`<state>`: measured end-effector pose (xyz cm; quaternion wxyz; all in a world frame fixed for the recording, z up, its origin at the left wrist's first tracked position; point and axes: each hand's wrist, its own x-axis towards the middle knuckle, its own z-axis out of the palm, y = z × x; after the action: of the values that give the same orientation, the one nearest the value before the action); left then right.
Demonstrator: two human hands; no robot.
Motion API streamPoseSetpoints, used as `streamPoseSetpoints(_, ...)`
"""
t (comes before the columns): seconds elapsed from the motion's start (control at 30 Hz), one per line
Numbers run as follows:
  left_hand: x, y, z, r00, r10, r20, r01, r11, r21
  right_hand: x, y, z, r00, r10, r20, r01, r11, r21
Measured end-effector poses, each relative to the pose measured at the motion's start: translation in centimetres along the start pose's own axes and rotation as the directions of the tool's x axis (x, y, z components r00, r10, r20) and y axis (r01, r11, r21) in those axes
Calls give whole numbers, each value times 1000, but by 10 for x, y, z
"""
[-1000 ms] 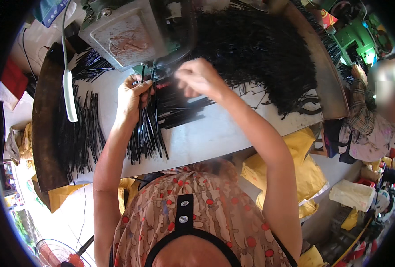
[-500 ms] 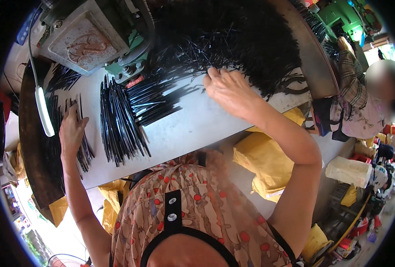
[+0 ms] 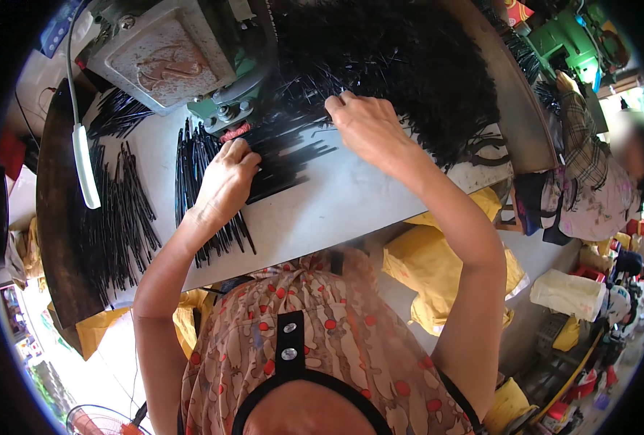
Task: The person joins umbrella ribs and wire components together by feeding them into a press machine to fasten them, placing the assembled pieces onto the workbench.
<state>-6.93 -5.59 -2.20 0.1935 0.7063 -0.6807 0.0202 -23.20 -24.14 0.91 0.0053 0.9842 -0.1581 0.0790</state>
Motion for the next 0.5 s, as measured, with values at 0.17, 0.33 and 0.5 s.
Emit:
streamPoseSetpoints(0.17, 1, -3, 2, 995, -16, -97, 5, 994, -108, 10, -12, 0, 988, 78, -136, -34, 954, 297)
streamPoseSetpoints(0.33, 4, -2, -14, 927, -365, -81, 238, 744, -625, 32, -28, 14, 995, 101, -18, -61, 718, 693)
streamPoseSetpoints(0.5, 5, -7, -32, 737, -584, 340, 528, 184, -829, 43, -43, 13, 980, 92, 176, -199, 405, 892)
